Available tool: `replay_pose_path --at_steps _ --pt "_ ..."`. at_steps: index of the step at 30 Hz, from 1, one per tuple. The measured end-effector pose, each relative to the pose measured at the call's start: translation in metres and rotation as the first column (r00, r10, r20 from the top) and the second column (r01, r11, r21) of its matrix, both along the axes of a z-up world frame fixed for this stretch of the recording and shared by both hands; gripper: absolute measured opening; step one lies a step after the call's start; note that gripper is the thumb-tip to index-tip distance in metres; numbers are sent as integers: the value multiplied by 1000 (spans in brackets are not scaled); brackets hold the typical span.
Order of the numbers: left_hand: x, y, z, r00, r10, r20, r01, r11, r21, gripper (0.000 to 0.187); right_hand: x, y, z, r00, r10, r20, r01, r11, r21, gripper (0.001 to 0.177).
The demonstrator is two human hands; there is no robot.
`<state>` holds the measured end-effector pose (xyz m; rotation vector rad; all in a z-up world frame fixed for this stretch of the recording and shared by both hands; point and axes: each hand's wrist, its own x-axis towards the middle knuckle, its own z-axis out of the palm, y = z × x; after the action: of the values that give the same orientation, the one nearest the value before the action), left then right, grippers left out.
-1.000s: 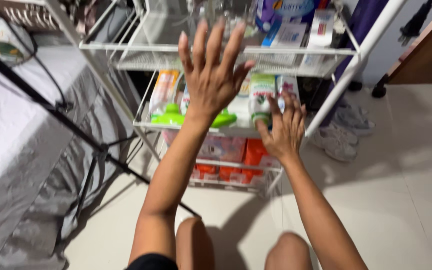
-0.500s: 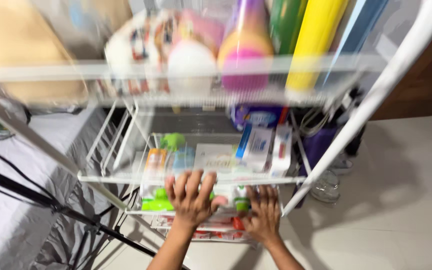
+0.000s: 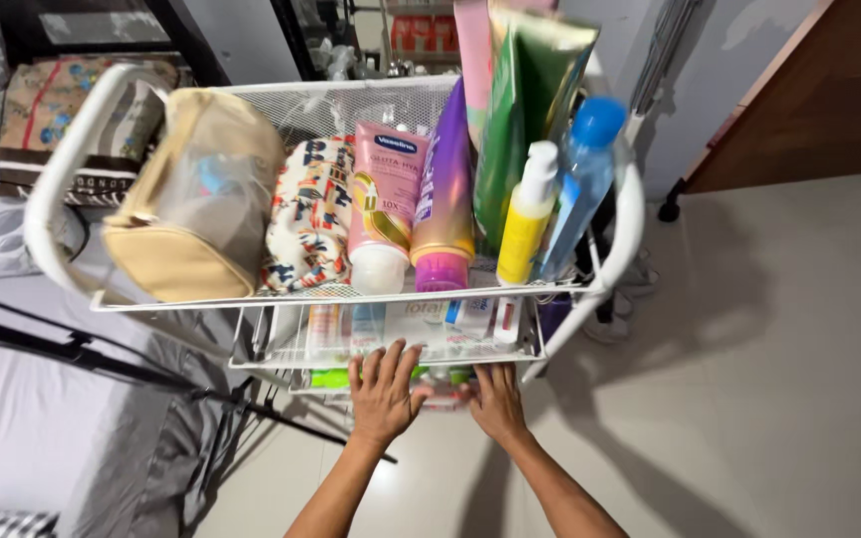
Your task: The person retrieves a box of toothpaste and a green toy from a wooden cabinet, then kneels to organize items on a white rolling cart. They place the toothpaste box and toy on the cart, then rearrange several bottles and a hair straightener on the shelves.
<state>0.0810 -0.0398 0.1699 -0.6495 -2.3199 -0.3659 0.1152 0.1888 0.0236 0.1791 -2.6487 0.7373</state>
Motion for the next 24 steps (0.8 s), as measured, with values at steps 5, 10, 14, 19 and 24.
replay_pose_path --at_steps 5,10,14,19,24 --pt "-14 30 29 830 179 528 -212 977 2 51 54 -11 120 985 -43 -166 29 996 -82 33" --pt "-94 98 2 702 162 693 33 965 -260 35 2 -16 209 994 -74 -84 86 986 141 45" --pt "-109 118 -20 718 138 682 -15 983 -184 37 -23 -17 230 977 -171 131 138 965 225 42" --pt "-96 123 -20 508 278 815 -98 959 -266 44 -28 -17 223 913 -308 267 275 949 154 53" --pt "-87 117 -9 458 343 820 -309 926 -215 36 -34 -11 219 915 -301 270 285 954 96 66"
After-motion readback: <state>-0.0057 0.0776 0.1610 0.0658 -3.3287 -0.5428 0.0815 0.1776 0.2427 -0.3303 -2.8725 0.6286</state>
